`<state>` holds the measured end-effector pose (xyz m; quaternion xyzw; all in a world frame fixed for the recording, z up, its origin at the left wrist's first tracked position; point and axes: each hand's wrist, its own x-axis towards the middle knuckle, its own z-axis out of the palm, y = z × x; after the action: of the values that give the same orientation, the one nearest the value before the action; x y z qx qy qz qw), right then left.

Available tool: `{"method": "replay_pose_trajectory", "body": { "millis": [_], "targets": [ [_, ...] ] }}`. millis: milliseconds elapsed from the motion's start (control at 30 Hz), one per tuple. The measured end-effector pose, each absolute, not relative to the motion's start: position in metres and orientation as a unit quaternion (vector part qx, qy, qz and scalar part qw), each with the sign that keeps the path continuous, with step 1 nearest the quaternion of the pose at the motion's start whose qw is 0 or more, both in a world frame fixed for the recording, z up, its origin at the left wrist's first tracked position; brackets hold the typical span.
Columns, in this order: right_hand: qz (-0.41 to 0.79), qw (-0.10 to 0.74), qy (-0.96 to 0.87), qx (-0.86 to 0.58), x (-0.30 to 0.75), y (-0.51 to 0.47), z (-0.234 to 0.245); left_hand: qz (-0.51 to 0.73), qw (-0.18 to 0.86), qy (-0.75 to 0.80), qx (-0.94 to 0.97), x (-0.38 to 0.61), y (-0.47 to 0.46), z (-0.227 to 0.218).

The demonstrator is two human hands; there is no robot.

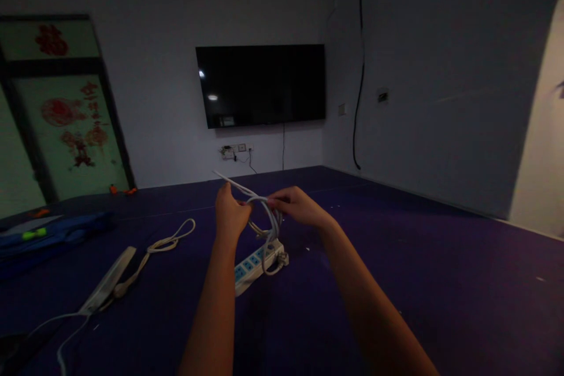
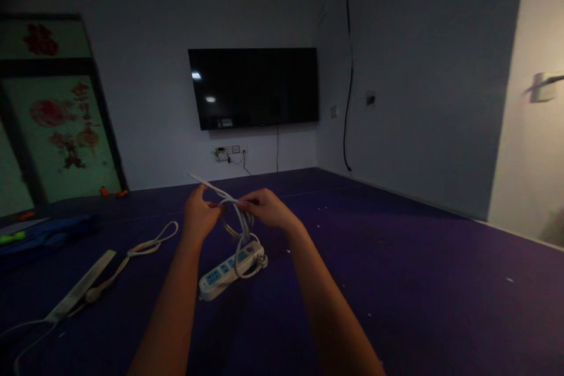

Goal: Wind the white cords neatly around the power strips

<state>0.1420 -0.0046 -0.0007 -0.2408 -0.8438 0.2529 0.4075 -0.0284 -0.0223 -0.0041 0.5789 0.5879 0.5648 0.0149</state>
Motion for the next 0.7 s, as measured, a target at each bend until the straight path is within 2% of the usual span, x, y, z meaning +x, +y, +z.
{"method": "replay_pose_trajectory", "body": {
  "millis": [333, 567, 700],
  "targets": [
    [0.289, 0.469, -0.796, -0.251, 0.128, -0.002, -0.008, 0.565, 0.037, 0.568, 0.597, -0.033, -0.020, -0.005],
    [0.264, 0.474, -0.804, -0.244, 0.129, -0.001, -0.010, 0.579, -0.032, 0.565, 0.587, -0.027, -0.023, -0.005],
    [0.240, 0.468, -0.813, -0.250, 0.130, 0.000, -0.010, 0.593, -0.001, 0.527, 0.608, -0.028, -0.022, -0.007]
  ]
}}
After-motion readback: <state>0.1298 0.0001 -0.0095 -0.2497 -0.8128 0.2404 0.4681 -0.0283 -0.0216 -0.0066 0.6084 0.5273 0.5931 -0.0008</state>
